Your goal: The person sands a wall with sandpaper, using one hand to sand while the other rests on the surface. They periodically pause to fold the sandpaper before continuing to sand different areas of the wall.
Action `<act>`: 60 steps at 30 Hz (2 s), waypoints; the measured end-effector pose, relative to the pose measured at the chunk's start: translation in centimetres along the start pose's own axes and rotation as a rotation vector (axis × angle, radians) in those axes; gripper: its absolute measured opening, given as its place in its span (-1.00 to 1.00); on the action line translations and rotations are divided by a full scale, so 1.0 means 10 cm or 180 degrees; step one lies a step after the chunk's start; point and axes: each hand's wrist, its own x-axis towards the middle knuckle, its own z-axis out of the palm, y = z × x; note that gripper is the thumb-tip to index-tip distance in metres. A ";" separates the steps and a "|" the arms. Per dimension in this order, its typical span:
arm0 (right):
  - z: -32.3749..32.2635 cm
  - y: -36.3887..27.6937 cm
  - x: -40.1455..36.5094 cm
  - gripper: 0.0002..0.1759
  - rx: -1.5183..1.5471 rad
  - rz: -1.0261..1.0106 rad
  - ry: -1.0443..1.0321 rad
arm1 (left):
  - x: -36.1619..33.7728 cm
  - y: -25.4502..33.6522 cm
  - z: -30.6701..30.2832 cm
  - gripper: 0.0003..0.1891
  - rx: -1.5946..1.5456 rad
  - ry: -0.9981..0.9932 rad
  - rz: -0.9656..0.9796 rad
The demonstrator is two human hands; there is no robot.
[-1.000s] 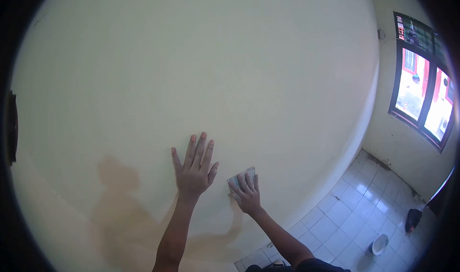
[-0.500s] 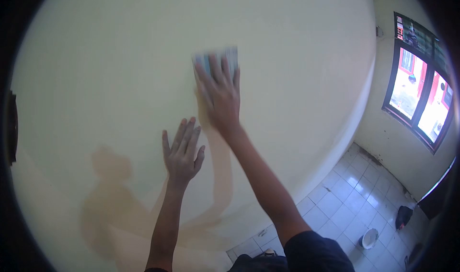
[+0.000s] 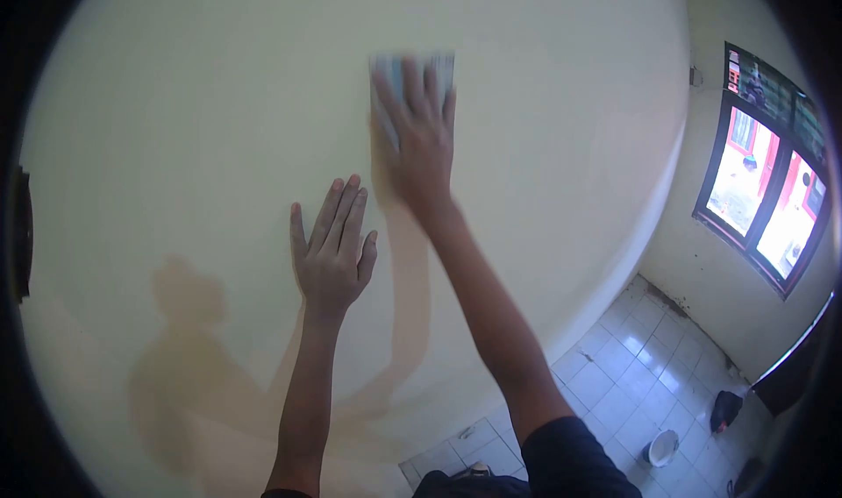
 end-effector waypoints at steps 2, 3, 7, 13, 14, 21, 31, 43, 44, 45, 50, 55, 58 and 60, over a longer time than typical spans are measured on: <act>0.06 0.01 0.35 -0.50 -0.0005 0.0007 0.0138 | -0.04 -0.02 0.00 -0.57 0.0065 0.0051 0.0060; 0.06 0.01 0.42 -0.49 0.0101 0.0018 0.0172 | -0.07 -0.04 -0.04 -0.57 0.0078 0.0048 0.0034; 0.04 -0.23 -0.40 -0.45 0.0144 0.0006 -0.0371 | -0.29 -0.29 -0.33 -0.56 0.0293 -0.0042 -0.0321; -0.17 -0.50 -2.42 -0.49 0.0299 -0.0439 -0.1676 | -0.38 -0.40 -0.32 -0.50 0.0932 -0.0165 -0.0408; -0.16 -0.47 -2.22 -0.51 0.0245 -0.0551 -0.1542 | -0.39 -0.41 -0.31 -0.49 0.0945 -0.0163 -0.0382; 0.07 -0.71 -0.13 -0.49 0.0270 -0.0214 -0.0474 | -0.45 -0.42 -0.29 -0.49 0.0895 -0.0205 -0.0498; -0.15 -0.77 -2.21 -0.51 0.0081 0.0216 -0.1324 | -0.80 -0.41 -0.27 -0.48 0.0906 -0.0223 -0.0472; 0.09 -1.15 -1.08 -0.43 0.0406 0.0032 -0.0888 | -1.09 -0.44 -0.26 -0.44 0.0385 -0.0007 -0.0935; 0.06 -1.18 -1.64 -0.43 0.0449 -0.0001 -0.1246 | -1.20 -0.46 -0.23 -0.42 0.0200 0.0287 -0.1099; -0.03 -1.19 -2.18 -0.43 0.0351 -0.0125 -0.1554 | -1.29 -0.47 -0.23 -0.40 0.0009 0.0562 -0.1262; -0.05 -1.22 -2.21 -0.35 0.0242 -0.0216 -0.1434 | -1.41 -0.52 -0.27 -0.39 0.0344 0.0167 -0.1032; 0.15 -1.44 -0.33 -0.36 0.0661 -0.0251 -0.0450 | -1.39 -0.46 -0.23 -0.42 0.0339 0.0292 -0.1110; 0.25 -1.42 -0.62 -0.42 0.0663 0.0039 -0.0477 | -1.43 -0.49 -0.23 -0.42 0.0394 0.0333 -0.1115; 0.21 -1.47 -1.50 -0.44 0.0584 0.0308 -0.0927 | -1.42 -0.50 -0.21 -0.42 0.0239 0.0423 -0.1077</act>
